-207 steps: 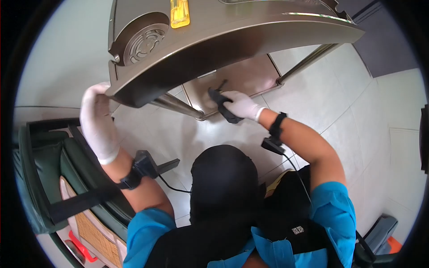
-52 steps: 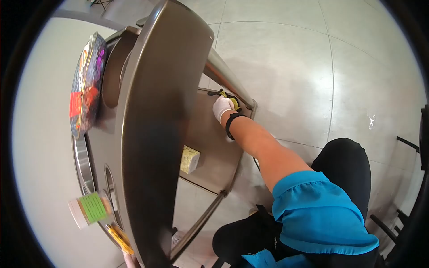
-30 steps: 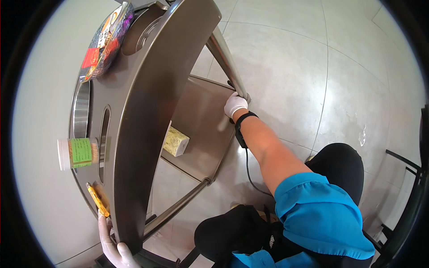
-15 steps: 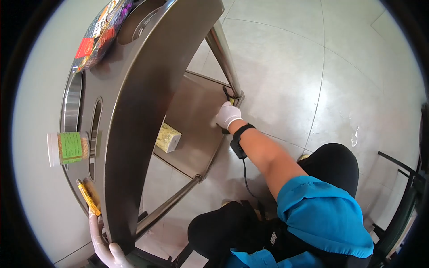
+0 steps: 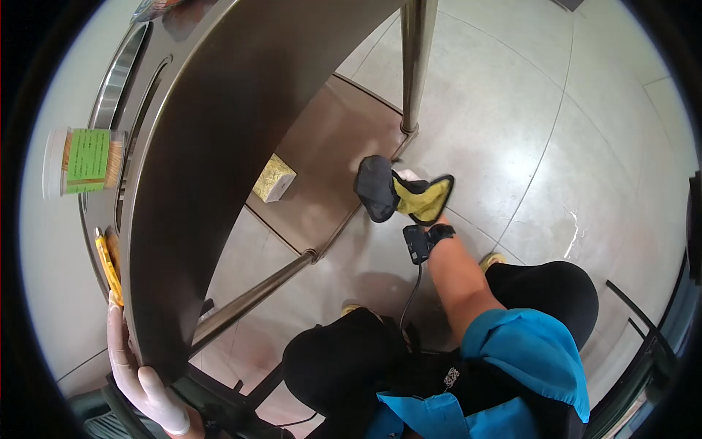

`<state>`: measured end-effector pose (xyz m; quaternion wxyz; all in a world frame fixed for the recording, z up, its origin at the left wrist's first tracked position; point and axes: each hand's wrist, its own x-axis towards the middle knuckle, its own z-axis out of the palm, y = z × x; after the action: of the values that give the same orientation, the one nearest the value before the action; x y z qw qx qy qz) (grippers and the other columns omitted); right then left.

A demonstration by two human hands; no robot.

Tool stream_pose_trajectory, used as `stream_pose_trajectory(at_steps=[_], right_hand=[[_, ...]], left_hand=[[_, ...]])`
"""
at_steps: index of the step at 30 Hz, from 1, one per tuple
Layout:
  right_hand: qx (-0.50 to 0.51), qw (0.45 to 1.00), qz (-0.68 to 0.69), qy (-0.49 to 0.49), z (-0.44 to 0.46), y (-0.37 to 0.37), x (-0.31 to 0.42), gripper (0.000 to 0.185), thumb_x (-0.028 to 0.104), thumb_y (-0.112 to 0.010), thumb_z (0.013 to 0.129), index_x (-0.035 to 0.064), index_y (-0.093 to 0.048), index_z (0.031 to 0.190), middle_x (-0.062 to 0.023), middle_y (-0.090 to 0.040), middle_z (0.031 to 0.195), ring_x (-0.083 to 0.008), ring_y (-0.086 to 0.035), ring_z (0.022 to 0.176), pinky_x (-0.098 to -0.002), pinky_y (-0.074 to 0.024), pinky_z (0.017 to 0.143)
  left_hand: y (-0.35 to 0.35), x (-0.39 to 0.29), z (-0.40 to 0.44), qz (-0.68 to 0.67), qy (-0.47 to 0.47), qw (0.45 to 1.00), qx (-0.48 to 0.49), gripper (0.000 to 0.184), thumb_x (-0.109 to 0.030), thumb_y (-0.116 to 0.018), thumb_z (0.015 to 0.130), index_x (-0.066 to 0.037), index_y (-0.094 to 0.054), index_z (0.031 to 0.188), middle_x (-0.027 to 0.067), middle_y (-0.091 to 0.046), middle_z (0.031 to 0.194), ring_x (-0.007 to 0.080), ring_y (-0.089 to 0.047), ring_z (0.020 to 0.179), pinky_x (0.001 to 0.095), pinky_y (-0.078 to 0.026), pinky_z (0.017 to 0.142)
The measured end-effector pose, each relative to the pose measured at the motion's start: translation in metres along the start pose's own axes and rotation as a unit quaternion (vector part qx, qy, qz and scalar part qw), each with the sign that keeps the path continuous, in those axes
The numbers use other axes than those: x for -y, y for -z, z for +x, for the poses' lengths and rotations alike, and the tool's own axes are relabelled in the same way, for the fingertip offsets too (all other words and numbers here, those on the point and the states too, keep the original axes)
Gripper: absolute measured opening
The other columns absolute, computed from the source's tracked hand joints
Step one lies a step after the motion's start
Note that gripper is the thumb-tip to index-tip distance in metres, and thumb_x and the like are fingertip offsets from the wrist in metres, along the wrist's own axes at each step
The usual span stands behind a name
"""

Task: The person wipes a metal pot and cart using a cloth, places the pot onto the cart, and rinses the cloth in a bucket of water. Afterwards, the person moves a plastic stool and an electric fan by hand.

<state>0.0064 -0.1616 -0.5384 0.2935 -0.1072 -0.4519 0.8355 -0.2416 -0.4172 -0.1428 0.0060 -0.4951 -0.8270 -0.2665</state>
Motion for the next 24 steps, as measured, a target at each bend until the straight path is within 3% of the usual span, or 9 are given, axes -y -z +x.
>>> stream_pose_trajectory(at_steps=[1, 3, 5, 10, 12, 15, 19, 22, 24], right_hand=[[0.002, 1.0, -0.001, -0.002, 0.006, 0.008, -0.007, 0.047, 0.033, -0.044, 0.096, 0.0003, -0.045, 0.13, -0.0098, -0.056, 0.123, -0.0198, -0.053, 0.114, -0.0321, -0.0359, 0.103], [-0.045, 0.954, 0.285, -0.075, 0.03, 0.026, -0.027, 0.045, 0.026, -0.041, 0.095, -0.0013, -0.046, 0.13, -0.0101, -0.057, 0.123, -0.0196, -0.054, 0.112, -0.0304, -0.0359, 0.102], [-0.07, 0.952, 0.282, -0.1, 0.032, -0.013, 0.04, 0.04, 0.017, -0.041, 0.094, -0.0025, -0.048, 0.128, -0.0085, -0.059, 0.12, -0.0176, -0.056, 0.108, -0.0273, -0.0399, 0.098], [-0.159, 0.981, -0.024, -0.112, 0.053, -0.01, 0.07, 0.036, 0.014, -0.05, 0.092, -0.0051, -0.053, 0.122, -0.0082, -0.062, 0.114, -0.0139, -0.057, 0.104, -0.0236, -0.043, 0.092], [-0.204, 0.952, -0.226, -0.043, 0.074, -0.021, 0.09, 0.036, 0.016, -0.05, 0.093, -0.0038, -0.054, 0.122, -0.0101, -0.063, 0.113, -0.017, -0.058, 0.104, -0.0259, -0.0435, 0.092], [-0.249, 0.794, -0.552, 0.059, 0.119, -0.03, 0.083, 0.035, 0.019, -0.047, 0.092, 0.0014, -0.057, 0.121, -0.0171, -0.062, 0.117, -0.0291, -0.058, 0.108, -0.0343, -0.0448, 0.093], [-0.095, 0.54, -0.836, -0.012, 0.163, 0.007, 0.031, 0.034, 0.016, -0.048, 0.088, 0.0062, -0.051, 0.12, -0.0157, -0.063, 0.104, -0.0318, -0.062, 0.096, -0.043, -0.0483, 0.083], [-0.021, 0.416, -0.899, -0.132, 0.143, 0.044, 0.003, 0.034, 0.015, -0.051, 0.085, 0.006, -0.049, 0.118, -0.0158, -0.062, 0.101, -0.0295, -0.063, 0.094, -0.0449, -0.0478, 0.08], [-0.032, 0.445, -0.886, -0.125, 0.14, 0.046, -0.001, 0.026, 0.017, -0.052, 0.084, 0.0049, -0.053, 0.107, -0.0138, -0.064, 0.097, -0.0276, -0.065, 0.088, -0.0409, -0.048, 0.076]], left_hand=[[0.001, 0.0, 0.001, 0.0, 0.003, 1.0, -0.001, 0.066, -0.043, -0.034, 0.095, 0.01, -0.04, 0.134, 0.0226, -0.047, 0.135, 0.0303, -0.045, 0.126, 0.0384, -0.031, 0.108], [0.004, 0.003, 0.003, 0.012, -0.016, 1.0, 0.024, 0.065, -0.042, -0.034, 0.094, 0.009, -0.042, 0.133, 0.023, -0.048, 0.134, 0.0309, -0.045, 0.125, 0.0392, -0.031, 0.108], [0.003, 0.005, 0.004, 0.017, -0.015, 1.0, 0.018, 0.064, -0.041, -0.034, 0.094, 0.01, -0.043, 0.133, 0.0232, -0.048, 0.133, 0.0311, -0.045, 0.125, 0.0396, -0.031, 0.108], [0.005, 0.006, 0.004, 0.038, -0.02, 0.999, 0.019, 0.071, -0.054, -0.04, 0.092, 0.005, -0.045, 0.132, 0.0233, -0.048, 0.134, 0.0338, -0.046, 0.126, 0.0434, -0.033, 0.108], [0.004, 0.008, 0.002, 0.053, -0.052, 0.997, 0.013, 0.061, -0.039, -0.033, 0.095, 0.008, -0.045, 0.132, 0.0214, -0.049, 0.133, 0.0306, -0.048, 0.123, 0.0386, -0.032, 0.107], [0.003, 0.013, -0.004, 0.019, -0.02, 1.0, 0.002, 0.06, -0.038, -0.032, 0.095, 0.007, -0.045, 0.132, 0.0207, -0.05, 0.133, 0.0301, -0.048, 0.124, 0.0377, -0.033, 0.107], [0.002, 0.01, 0.0, 0.009, -0.02, 1.0, 0.003, 0.06, -0.038, -0.032, 0.096, 0.008, -0.043, 0.133, 0.0214, -0.051, 0.132, 0.0301, -0.048, 0.123, 0.0377, -0.033, 0.106], [0.006, 0.014, -0.001, 0.018, -0.019, 1.0, 0.005, 0.062, -0.04, -0.034, 0.095, 0.008, -0.042, 0.133, 0.0217, -0.051, 0.131, 0.0298, -0.05, 0.122, 0.0372, -0.036, 0.105], [0.004, 0.015, 0.001, 0.003, -0.016, 1.0, 0.008, 0.062, -0.041, -0.035, 0.095, 0.008, -0.042, 0.133, 0.0219, -0.051, 0.13, 0.0297, -0.051, 0.121, 0.037, -0.037, 0.104]])
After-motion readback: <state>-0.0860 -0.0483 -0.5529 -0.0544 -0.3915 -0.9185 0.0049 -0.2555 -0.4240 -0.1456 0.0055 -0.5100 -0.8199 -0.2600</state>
